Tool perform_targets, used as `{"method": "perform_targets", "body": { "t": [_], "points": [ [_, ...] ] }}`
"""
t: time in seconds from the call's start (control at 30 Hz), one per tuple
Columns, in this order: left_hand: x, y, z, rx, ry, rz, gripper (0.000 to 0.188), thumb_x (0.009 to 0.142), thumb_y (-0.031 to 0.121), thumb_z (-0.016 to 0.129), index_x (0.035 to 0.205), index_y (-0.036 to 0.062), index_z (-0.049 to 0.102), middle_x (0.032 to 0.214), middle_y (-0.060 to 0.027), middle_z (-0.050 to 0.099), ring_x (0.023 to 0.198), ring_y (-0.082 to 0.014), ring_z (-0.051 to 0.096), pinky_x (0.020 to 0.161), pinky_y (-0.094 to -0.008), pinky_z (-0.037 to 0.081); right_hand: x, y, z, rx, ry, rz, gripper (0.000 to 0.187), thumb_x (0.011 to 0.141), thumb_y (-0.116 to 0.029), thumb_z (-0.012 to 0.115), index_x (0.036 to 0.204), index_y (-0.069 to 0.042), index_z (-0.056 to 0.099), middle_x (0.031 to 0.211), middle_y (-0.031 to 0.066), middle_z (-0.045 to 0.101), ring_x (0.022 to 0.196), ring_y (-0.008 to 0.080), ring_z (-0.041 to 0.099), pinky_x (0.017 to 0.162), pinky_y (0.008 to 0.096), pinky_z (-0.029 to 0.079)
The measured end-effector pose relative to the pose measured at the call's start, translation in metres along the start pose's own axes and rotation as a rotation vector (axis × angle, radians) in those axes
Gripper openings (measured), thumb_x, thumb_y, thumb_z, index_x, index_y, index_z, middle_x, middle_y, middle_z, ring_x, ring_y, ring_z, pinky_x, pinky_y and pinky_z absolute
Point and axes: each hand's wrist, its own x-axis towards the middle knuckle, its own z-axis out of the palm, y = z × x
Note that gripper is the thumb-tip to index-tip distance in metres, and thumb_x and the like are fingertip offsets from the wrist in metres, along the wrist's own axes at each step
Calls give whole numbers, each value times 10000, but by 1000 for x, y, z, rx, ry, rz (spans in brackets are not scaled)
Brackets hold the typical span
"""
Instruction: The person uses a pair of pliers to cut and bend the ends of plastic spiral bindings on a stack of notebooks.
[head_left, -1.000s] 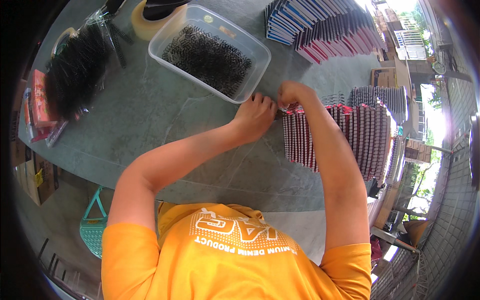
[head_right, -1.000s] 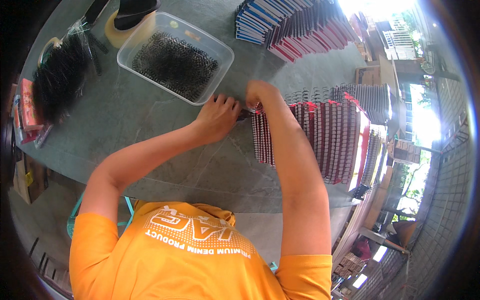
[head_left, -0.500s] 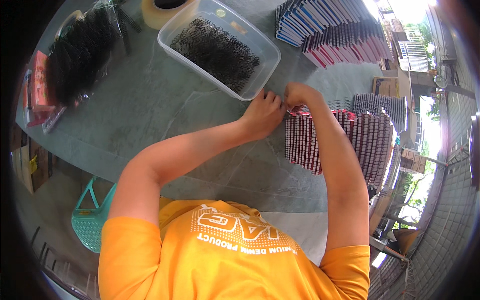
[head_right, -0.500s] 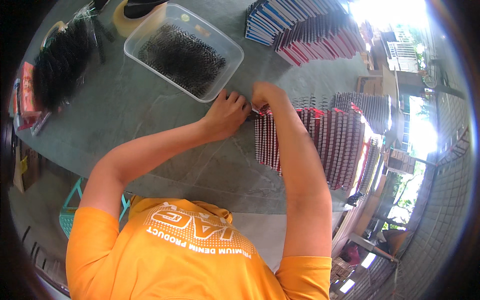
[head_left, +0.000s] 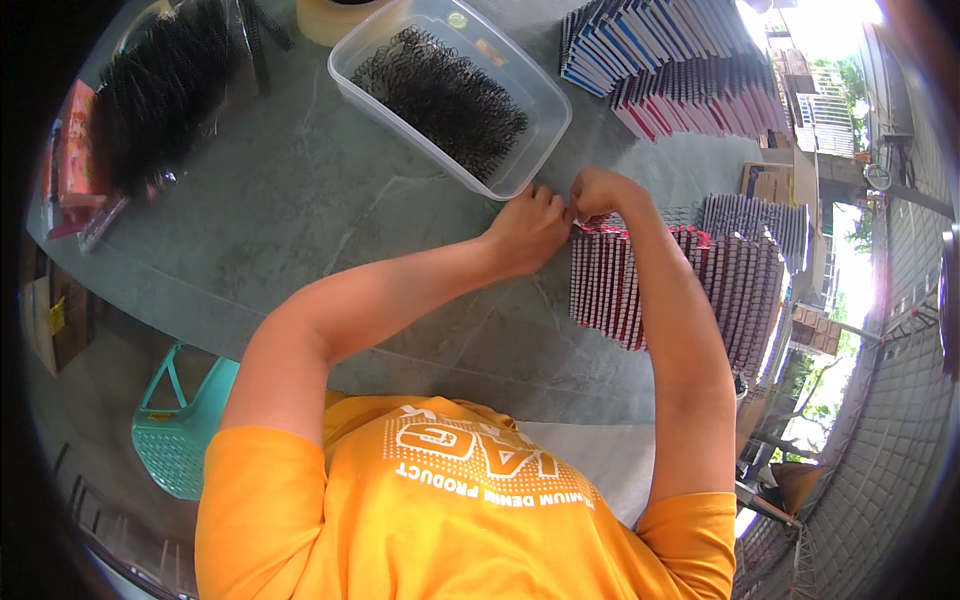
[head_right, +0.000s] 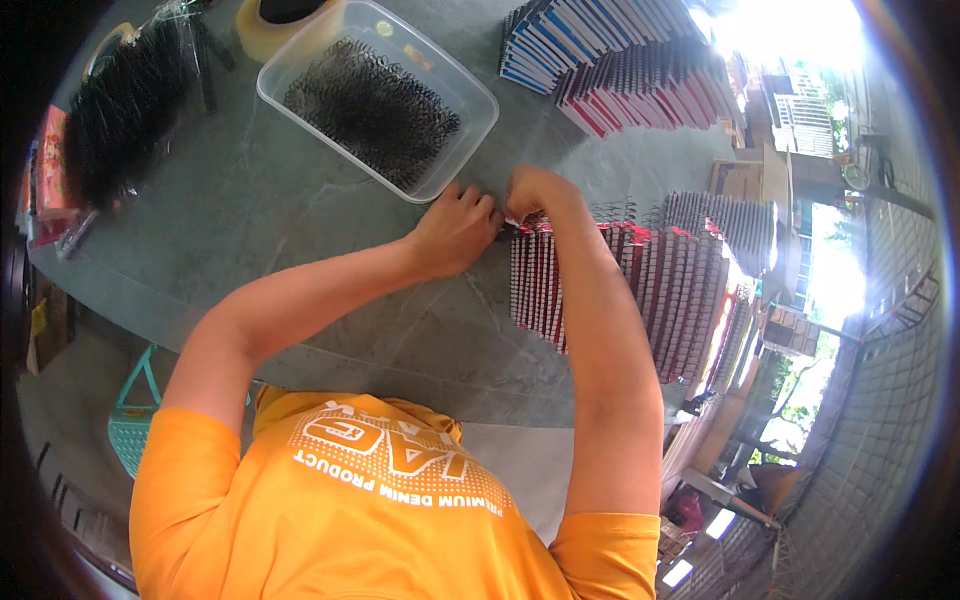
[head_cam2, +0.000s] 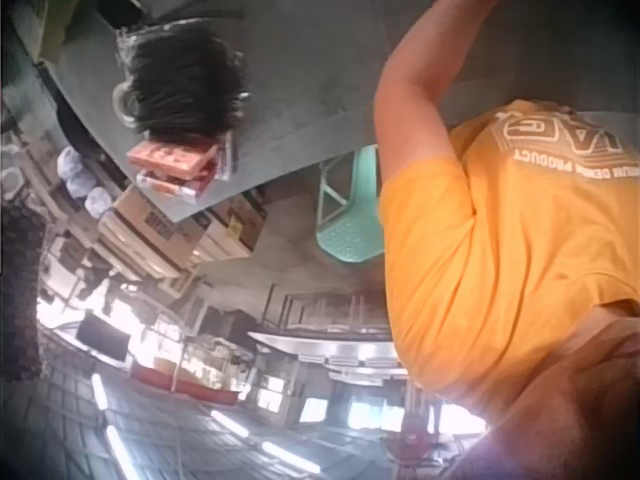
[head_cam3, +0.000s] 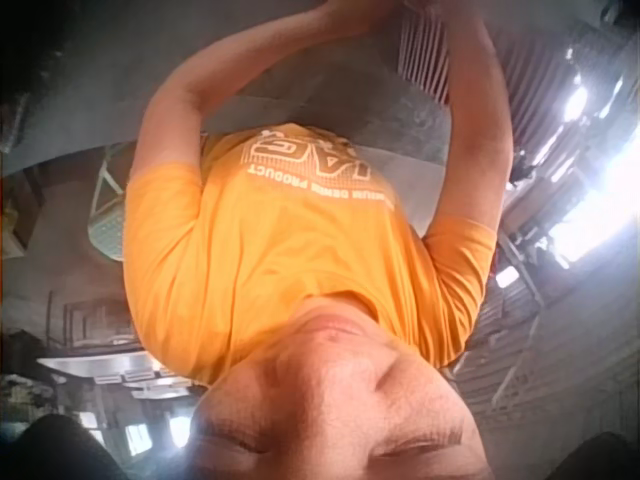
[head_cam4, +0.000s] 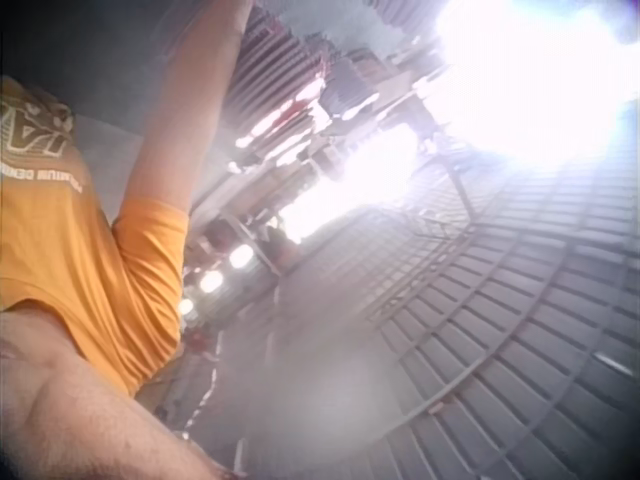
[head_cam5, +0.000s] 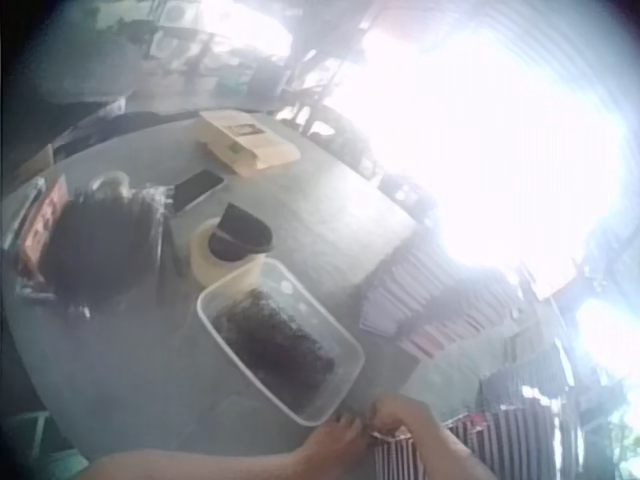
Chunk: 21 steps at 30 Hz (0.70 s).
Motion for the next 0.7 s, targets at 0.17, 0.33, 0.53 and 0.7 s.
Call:
{"method": "perform_targets", "body": {
  "t": [0.17, 0.33, 0.53, 0.7],
  "points": [
    [1, -2, 6, -182, -107, -47, 149, 701, 137, 571, 820, 53, 599, 819, -72, 547, 809, -230, 547, 649, -346, 427, 3, 5, -2, 92, -126, 71, 150, 624, -59, 673, 758, 9, 668, 743, 135, 662, 633, 214, 630, 565, 351, 503],
    [-7, -6, -2, -97, 36, -50, 209, 675, 127, 588, 862, 34, 600, 852, -83, 543, 831, -239, 534, 676, -348, 427, 1, -5, -10, 34, -132, 76, 131, 649, -38, 649, 761, 27, 656, 729, 136, 654, 632, 215, 638, 571, 341, 529],
    [1, -3, 5, -92, 98, -46, 236, 675, 133, 592, 885, 25, 594, 868, -77, 538, 858, -237, 516, 705, -351, 414, 1, 0, -12, -32, -101, 46, 141, 639, -54, 656, 755, 24, 655, 721, 134, 649, 652, 214, 648, 556, 336, 522],
    [5, -2, 12, -121, 68, -30, 192, 698, 154, 569, 849, 44, 608, 838, -71, 548, 823, -230, 531, 682, -343, 407, 1, 0, -11, 102, -163, 76, 190, 639, -71, 651, 808, 14, 660, 733, 124, 653, 673, 214, 641, 588, 344, 519]
  ]
}}
